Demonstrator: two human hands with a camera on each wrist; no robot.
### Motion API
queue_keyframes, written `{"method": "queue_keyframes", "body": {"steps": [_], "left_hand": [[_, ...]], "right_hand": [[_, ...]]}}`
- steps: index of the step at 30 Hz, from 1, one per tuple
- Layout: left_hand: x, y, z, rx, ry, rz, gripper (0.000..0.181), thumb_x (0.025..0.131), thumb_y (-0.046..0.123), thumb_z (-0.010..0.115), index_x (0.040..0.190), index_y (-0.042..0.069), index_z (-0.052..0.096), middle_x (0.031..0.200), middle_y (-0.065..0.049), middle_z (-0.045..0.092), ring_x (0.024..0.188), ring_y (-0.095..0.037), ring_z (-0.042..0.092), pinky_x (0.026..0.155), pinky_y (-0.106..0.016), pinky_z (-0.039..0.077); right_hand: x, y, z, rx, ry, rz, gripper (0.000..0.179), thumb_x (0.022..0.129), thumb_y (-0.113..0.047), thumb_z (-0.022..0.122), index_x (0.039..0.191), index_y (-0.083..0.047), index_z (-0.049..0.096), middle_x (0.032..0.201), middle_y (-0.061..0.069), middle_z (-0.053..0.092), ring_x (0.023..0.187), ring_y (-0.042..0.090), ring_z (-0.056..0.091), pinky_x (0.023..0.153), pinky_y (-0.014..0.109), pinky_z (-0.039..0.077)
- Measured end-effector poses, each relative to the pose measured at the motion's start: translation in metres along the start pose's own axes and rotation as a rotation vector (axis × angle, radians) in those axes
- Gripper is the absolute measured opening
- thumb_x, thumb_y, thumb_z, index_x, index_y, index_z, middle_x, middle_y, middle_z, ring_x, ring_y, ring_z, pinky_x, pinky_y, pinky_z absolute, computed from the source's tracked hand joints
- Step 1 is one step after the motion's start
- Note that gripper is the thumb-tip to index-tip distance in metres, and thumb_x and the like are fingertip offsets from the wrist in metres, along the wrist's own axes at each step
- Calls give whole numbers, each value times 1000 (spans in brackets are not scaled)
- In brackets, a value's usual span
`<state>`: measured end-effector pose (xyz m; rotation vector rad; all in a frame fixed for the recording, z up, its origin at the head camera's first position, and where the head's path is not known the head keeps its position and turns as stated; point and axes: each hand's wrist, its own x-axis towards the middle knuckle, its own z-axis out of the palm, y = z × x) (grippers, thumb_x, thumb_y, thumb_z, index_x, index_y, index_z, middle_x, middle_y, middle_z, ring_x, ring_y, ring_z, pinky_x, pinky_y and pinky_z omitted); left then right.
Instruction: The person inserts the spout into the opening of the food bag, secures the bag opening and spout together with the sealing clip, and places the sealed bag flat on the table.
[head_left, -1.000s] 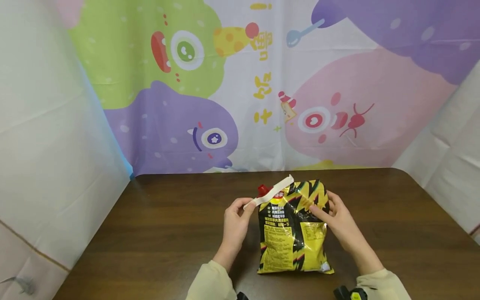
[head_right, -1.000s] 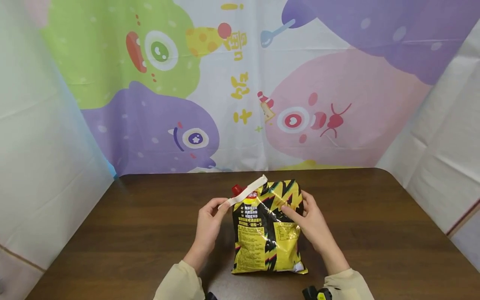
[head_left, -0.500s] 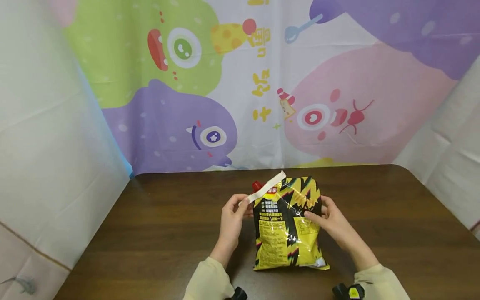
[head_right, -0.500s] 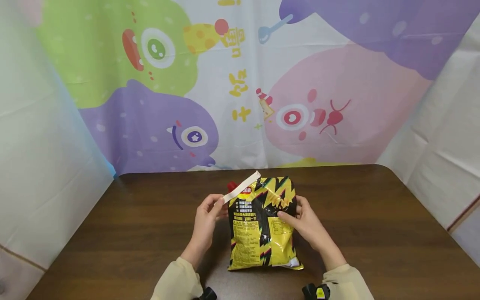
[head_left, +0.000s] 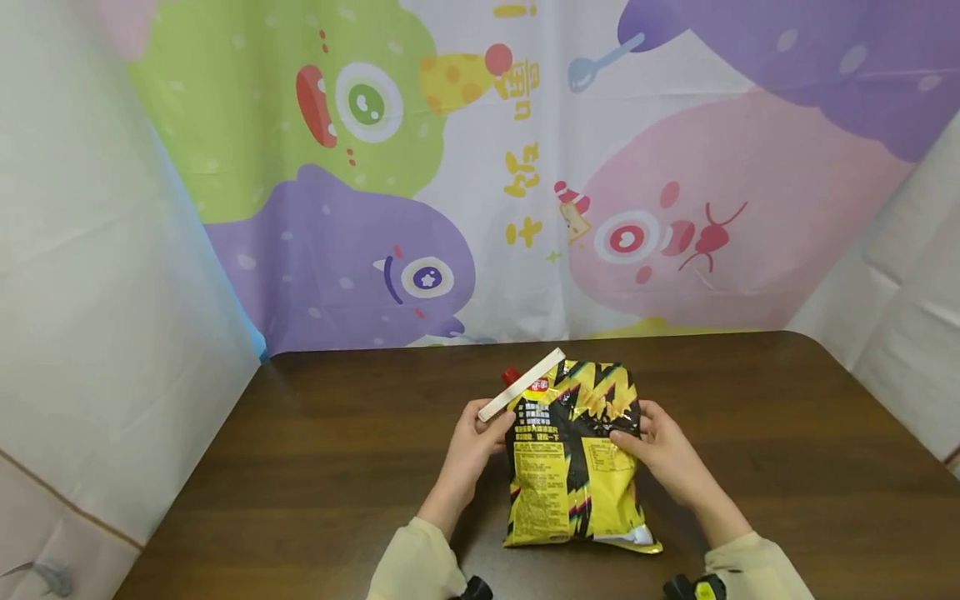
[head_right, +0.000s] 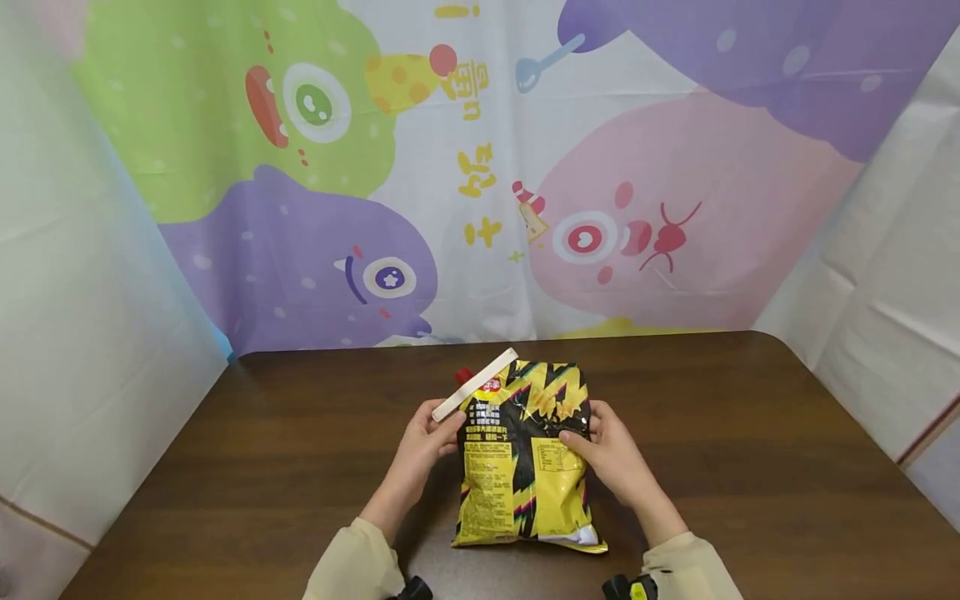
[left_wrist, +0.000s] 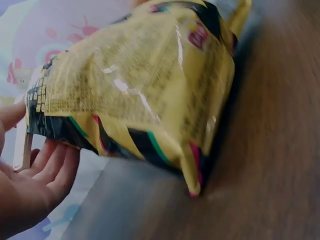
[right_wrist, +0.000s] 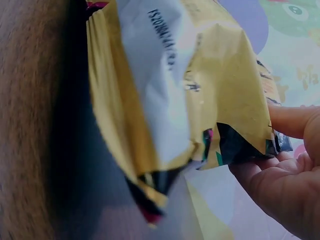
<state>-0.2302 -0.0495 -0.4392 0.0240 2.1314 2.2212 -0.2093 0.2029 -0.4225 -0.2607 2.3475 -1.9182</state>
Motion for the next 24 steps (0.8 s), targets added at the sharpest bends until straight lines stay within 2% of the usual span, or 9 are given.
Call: {"method": "queue_keyframes", "body": {"steps": [5, 8, 15, 24], "left_hand": [[1, -3, 0, 54, -37, -1, 47, 83, 22, 66, 119, 4, 43, 93, -6, 54, 82, -11, 53, 73, -35, 48], [3, -2, 1, 60, -19, 25, 45, 82, 15, 67, 119, 2, 45, 88, -5, 55, 78, -10, 52, 72, -32, 47], [-13, 23, 2, 63, 52, 22, 39, 80, 4, 66, 115, 0, 51, 76, 2, 50, 75, -11, 49, 73, -27, 42], [-12, 26, 2, 41, 58, 31, 35, 79, 2, 67, 112, -1, 53, 74, 2, 48, 72, -10, 47, 70, -24, 42]], "right_hand": [[0, 0, -1, 3, 7, -28, 51, 90, -8, 55, 128, 10, 25, 118, 35, 48, 88, 10, 62, 74, 29, 52], [1, 0, -1, 10, 14, -28, 50, 90, -6, 54, 127, 9, 26, 117, 34, 49, 87, 10, 62, 74, 29, 52], [3, 0, 2, -1, 33, -5, 51, 89, -4, 55, 128, 6, 23, 113, 31, 53, 84, 11, 63, 72, 27, 51], [4, 2, 0, 5, 39, -6, 36, 90, -2, 52, 116, 11, 30, 110, 32, 54, 82, 7, 62, 72, 25, 51]]}}
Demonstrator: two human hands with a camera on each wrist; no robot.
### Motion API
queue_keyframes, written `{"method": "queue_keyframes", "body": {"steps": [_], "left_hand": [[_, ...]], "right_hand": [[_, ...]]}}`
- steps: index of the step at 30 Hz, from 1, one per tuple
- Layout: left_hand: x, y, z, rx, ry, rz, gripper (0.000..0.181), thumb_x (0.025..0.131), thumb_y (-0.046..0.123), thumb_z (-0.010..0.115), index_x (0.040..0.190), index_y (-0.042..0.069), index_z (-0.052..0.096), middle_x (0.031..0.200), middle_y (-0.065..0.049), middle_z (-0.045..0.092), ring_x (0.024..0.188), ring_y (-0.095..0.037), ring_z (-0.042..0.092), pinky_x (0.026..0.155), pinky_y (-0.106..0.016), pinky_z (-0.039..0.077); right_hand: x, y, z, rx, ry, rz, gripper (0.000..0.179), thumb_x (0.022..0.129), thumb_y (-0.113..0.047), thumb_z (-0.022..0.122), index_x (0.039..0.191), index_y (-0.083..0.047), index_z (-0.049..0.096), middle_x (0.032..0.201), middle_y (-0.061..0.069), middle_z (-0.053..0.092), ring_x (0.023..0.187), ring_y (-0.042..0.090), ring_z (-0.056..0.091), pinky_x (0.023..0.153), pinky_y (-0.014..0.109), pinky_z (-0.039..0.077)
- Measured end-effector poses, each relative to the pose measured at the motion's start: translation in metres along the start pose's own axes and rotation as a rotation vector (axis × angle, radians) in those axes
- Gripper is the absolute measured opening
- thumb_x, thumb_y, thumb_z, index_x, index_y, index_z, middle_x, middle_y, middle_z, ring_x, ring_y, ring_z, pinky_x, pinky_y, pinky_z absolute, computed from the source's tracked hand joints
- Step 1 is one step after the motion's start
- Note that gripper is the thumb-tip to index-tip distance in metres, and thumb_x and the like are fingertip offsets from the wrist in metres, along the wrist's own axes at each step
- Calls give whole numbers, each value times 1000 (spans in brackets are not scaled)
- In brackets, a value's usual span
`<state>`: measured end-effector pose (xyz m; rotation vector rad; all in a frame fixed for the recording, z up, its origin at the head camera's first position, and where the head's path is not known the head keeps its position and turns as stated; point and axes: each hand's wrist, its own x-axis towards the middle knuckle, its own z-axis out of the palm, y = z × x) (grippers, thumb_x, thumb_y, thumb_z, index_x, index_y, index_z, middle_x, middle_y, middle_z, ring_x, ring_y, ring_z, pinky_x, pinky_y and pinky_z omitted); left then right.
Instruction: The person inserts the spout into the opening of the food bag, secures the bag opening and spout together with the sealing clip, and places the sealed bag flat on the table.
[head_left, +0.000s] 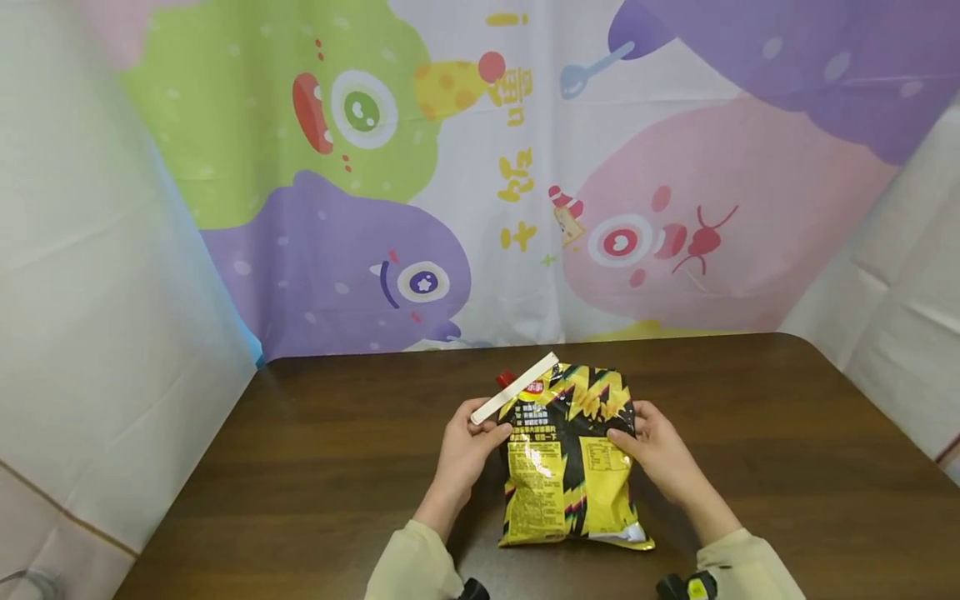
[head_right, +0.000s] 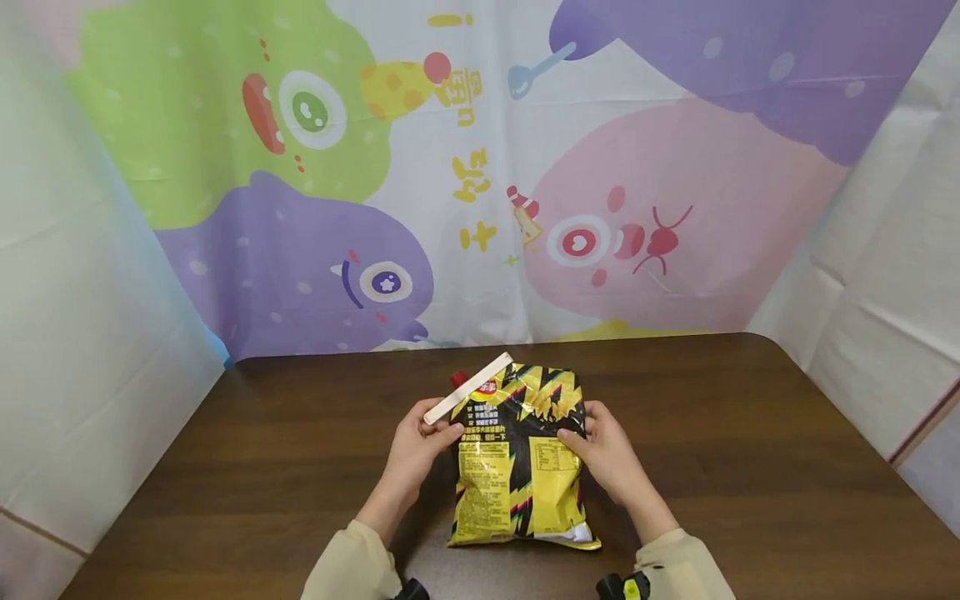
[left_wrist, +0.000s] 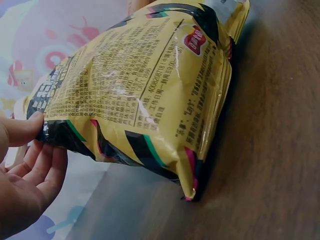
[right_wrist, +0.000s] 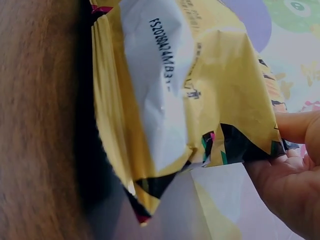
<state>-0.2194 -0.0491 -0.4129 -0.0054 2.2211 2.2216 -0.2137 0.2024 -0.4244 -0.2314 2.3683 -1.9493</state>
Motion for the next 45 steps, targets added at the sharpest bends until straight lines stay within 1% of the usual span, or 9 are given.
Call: {"method": "queue_keyframes", "body": {"steps": [2, 7, 11, 15, 19, 24, 30, 39, 45], "left_hand": [[2, -2, 0, 12, -1, -4, 34, 79, 2, 67, 110, 0, 54, 73, 2, 49, 71, -11, 47, 69, -25, 43], [13, -18, 1, 34, -7, -14, 32, 80, 3, 67, 109, -1, 54, 72, 2, 49, 68, -11, 47, 66, -28, 43], [17, -27, 1, 50, 4, -3, 32, 80, 5, 67, 109, -1, 54, 71, 2, 50, 66, -10, 47, 64, -27, 44], [17, -29, 1, 57, 11, -1, 33, 81, 7, 67, 110, -1, 53, 71, 3, 50, 65, -9, 49, 63, -30, 47], [15, -29, 1, 66, -3, -29, 34, 81, 9, 67, 110, -1, 52, 71, 2, 52, 65, -10, 52, 62, -34, 49], [14, -33, 3, 61, 7, -38, 29, 81, 6, 65, 107, -2, 53, 69, 3, 50, 63, -9, 50, 59, -30, 48], [13, -39, 3, 63, 12, -79, 28, 81, 6, 66, 104, -4, 53, 70, 2, 53, 63, -8, 52, 57, -28, 49], [15, -47, -1, 113, 8, -98, 24, 80, 5, 66, 100, -4, 54, 74, -3, 56, 62, -12, 52, 57, -30, 50], [15, -49, -3, 197, -7, -122, 26, 78, 5, 66, 99, -5, 56, 76, -7, 57, 54, -11, 52, 52, -28, 49]], "right_hand": [[0, 0, -1, 2, -3, -1, 35, 91, -3, 51, 116, 11, 30, 112, 32, 53, 83, 7, 61, 73, 25, 51], [2, 2, -2, -22, 7, 22, 35, 92, -4, 50, 117, 11, 31, 116, 33, 52, 87, 8, 60, 76, 26, 50], [3, 2, -2, -64, 17, 36, 37, 92, -7, 50, 119, 10, 32, 115, 31, 53, 89, 12, 60, 77, 27, 49], [3, 3, -2, -98, 17, 44, 37, 93, -9, 50, 120, 9, 33, 113, 29, 55, 90, 16, 60, 78, 28, 49], [3, 6, -3, -112, 14, 75, 38, 94, -10, 49, 122, 9, 33, 114, 29, 55, 91, 19, 60, 80, 32, 48], [4, 11, -3, -115, 11, 100, 37, 95, -11, 47, 123, 9, 33, 115, 28, 54, 94, 21, 59, 85, 37, 46], [4, 16, -2, -119, 16, 132, 31, 95, -5, 43, 121, 10, 33, 114, 30, 54, 93, 20, 58, 82, 34, 46], [5, 21, 2, -136, 19, 179, 30, 95, -4, 43, 120, 10, 35, 115, 29, 53, 96, 22, 57, 84, 36, 46], [5, 26, 1, -135, -7, 203, 32, 94, -6, 45, 119, 12, 35, 112, 30, 55, 94, 22, 58, 82, 35, 47]]}}
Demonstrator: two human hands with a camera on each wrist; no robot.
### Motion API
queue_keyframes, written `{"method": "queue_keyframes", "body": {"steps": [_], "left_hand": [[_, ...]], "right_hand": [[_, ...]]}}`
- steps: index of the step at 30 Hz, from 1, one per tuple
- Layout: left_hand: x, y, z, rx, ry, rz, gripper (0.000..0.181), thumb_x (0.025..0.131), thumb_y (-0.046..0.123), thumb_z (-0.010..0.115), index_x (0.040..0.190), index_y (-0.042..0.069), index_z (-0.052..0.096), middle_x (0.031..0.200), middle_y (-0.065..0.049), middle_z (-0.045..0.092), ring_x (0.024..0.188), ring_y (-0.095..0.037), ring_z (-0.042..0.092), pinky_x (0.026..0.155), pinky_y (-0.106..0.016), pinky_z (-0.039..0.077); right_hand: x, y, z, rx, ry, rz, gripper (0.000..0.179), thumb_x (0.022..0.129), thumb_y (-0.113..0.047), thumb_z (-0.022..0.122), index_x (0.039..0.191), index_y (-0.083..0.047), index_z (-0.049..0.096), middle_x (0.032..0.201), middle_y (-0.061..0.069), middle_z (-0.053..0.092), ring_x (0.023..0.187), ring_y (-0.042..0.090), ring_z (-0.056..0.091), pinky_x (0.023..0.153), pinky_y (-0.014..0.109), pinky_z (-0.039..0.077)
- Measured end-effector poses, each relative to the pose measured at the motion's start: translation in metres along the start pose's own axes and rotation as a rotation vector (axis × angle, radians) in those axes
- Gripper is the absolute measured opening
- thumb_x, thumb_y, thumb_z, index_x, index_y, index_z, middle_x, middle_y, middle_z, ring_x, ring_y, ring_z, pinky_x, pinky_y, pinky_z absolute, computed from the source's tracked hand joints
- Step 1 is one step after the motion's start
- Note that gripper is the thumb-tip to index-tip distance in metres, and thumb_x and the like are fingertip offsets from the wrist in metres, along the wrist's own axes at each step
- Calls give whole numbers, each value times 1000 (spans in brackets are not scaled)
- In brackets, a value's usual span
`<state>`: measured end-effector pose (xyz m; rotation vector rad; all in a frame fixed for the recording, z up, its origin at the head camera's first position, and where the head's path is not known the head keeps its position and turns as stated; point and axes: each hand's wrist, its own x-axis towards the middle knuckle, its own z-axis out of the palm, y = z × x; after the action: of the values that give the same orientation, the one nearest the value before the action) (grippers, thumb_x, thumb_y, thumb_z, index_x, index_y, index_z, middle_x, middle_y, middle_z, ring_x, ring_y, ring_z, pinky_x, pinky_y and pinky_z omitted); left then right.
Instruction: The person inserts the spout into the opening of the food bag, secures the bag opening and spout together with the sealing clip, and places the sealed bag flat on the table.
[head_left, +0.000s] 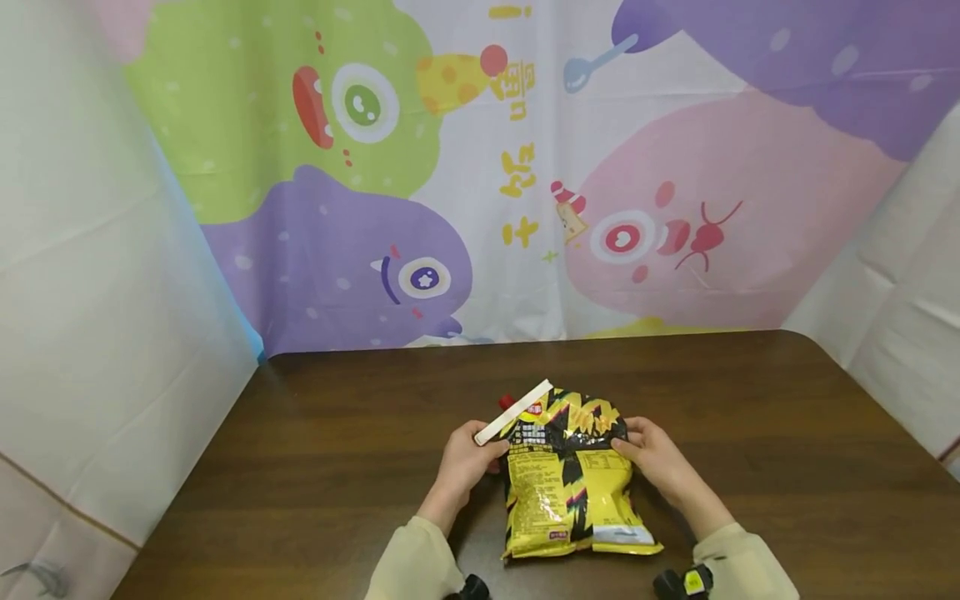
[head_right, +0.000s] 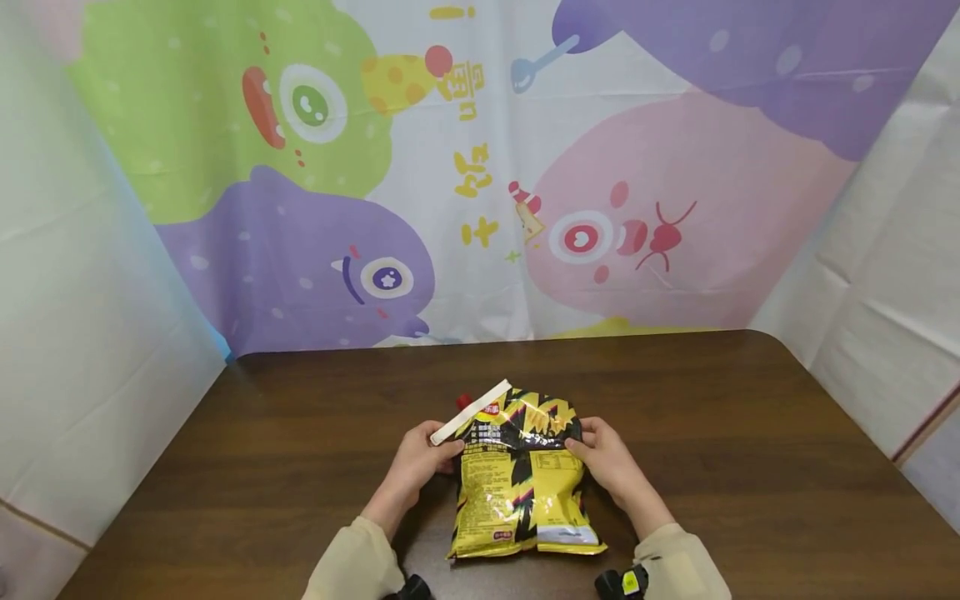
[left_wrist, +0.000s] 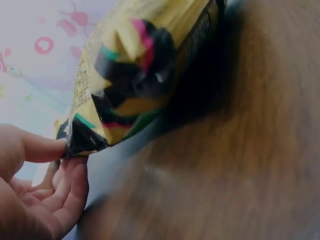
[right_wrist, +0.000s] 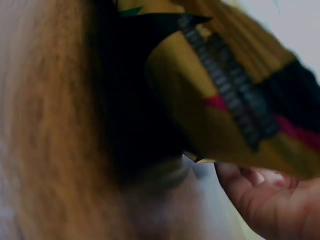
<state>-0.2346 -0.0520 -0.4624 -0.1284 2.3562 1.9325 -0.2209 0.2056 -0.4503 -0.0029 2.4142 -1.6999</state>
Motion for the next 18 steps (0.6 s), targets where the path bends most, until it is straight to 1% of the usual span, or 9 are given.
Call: {"method": "queue_keyframes", "body": {"steps": [3, 4, 6, 8, 11, 13, 14, 18], "left_hand": [[-2, -1, -1, 68, -24, -3, 27, 76, 7, 68, 96, -5, 56, 69, -6, 57, 47, -10, 51, 47, -26, 48], [-3, -1, -2, 102, -36, 5, 27, 75, 9, 69, 95, -5, 57, 64, -5, 56, 44, -9, 50, 45, -26, 47], [-5, -2, -4, 209, -40, 30, 27, 75, 13, 70, 92, -3, 57, 59, -3, 54, 42, -9, 47, 41, -25, 44], [-7, -1, -6, 333, -24, 67, 29, 74, 18, 72, 90, -1, 58, 62, -3, 52, 47, -11, 45, 44, -25, 41], [-9, 1, -6, 493, 15, 113, 32, 73, 25, 73, 88, 1, 59, 73, -6, 52, 59, -17, 45, 52, -29, 37], [-10, 3, -6, 540, 32, 120, 34, 72, 27, 73, 90, 1, 59, 80, -8, 52, 67, -19, 43, 57, -31, 36], [-10, 4, -7, 546, 32, 114, 35, 73, 27, 73, 91, 1, 59, 82, -8, 52, 69, -19, 44, 58, -31, 36], [-10, 4, -10, 527, 10, 83, 40, 74, 29, 73, 96, 0, 58, 87, -11, 49, 69, -20, 44, 59, -32, 37]], "right_hand": [[0, 3, -1, -12, -13, 12, 34, 93, -6, 47, 118, 13, 35, 111, 30, 55, 93, 22, 59, 81, 35, 47], [0, 5, -2, -23, -16, 19, 35, 93, -7, 48, 118, 13, 35, 110, 29, 56, 93, 22, 59, 81, 36, 47], [0, 7, -2, -47, -22, 36, 38, 93, -10, 50, 119, 14, 35, 108, 28, 57, 91, 22, 59, 81, 38, 47], [0, 8, -1, -72, -27, 41, 41, 92, -12, 52, 119, 14, 35, 106, 26, 58, 90, 22, 59, 82, 40, 47], [0, 7, -1, -90, -21, 33, 43, 90, -13, 54, 118, 13, 36, 104, 24, 59, 89, 21, 59, 81, 40, 47], [0, 7, -1, -82, -26, 28, 42, 90, -13, 55, 118, 13, 37, 103, 23, 60, 88, 20, 59, 80, 38, 47], [0, 7, -1, -73, -33, 26, 43, 90, -13, 55, 118, 13, 37, 103, 23, 60, 88, 21, 59, 79, 38, 47], [0, 8, -3, -82, -34, 49, 47, 90, -18, 56, 120, 13, 37, 105, 23, 59, 91, 22, 58, 77, 36, 48]]}}
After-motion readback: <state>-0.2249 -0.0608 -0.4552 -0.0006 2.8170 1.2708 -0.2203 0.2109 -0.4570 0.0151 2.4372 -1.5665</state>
